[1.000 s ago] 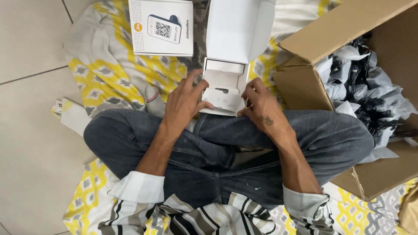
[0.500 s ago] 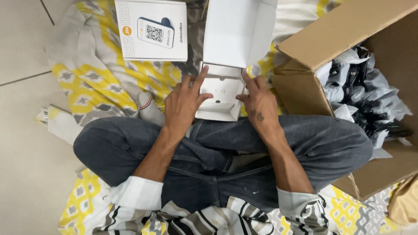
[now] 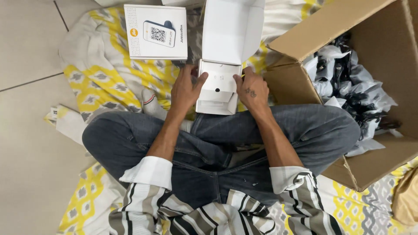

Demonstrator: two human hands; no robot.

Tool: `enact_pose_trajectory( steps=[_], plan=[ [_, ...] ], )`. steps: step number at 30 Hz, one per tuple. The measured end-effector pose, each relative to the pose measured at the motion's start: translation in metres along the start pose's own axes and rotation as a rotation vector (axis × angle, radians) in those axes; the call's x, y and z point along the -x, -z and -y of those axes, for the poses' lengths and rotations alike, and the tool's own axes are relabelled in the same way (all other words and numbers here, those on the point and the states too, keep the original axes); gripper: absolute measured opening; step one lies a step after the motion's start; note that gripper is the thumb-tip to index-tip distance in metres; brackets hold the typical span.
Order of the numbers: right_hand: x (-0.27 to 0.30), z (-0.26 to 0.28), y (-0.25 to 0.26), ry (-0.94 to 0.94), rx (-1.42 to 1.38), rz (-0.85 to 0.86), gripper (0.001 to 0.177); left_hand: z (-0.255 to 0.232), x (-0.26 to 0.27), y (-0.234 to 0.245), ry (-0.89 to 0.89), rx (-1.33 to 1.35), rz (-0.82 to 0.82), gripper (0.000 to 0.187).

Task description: The person packs electronic devices and accessories into retail boxes.

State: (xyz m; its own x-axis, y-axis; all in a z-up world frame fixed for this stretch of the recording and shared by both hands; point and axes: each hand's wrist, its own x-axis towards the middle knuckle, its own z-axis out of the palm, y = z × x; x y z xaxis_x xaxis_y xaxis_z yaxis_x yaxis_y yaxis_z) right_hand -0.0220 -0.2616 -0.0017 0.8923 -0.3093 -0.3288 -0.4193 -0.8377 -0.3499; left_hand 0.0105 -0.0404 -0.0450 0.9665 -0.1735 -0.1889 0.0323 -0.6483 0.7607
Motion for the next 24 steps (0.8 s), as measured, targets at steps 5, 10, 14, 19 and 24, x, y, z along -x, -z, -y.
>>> enact_pose_trajectory(
  steps=[5,10,14,19,24],
  plan=[
    [0.000,-0.017,-0.025,0.124,-0.158,0.157,0.068,0.028,0.002,0.002,-0.210,0.123,-0.026,0.050],
    [0.016,0.007,-0.008,0.120,0.032,0.022,0.125,0.012,-0.001,-0.005,-0.178,-0.041,0.020,0.044],
    [-0.003,0.007,-0.066,0.071,0.233,-0.116,0.109,0.014,0.002,-0.003,-0.252,0.011,0.024,0.056],
    [0.000,0.014,-0.045,0.042,0.265,-0.026,0.079,0.012,0.003,-0.003,-0.231,0.042,0.036,0.062],
    [-0.002,0.004,0.008,0.088,-0.300,-0.117,0.129,0.018,-0.021,0.007,0.050,0.489,0.045,0.047]
  ],
)
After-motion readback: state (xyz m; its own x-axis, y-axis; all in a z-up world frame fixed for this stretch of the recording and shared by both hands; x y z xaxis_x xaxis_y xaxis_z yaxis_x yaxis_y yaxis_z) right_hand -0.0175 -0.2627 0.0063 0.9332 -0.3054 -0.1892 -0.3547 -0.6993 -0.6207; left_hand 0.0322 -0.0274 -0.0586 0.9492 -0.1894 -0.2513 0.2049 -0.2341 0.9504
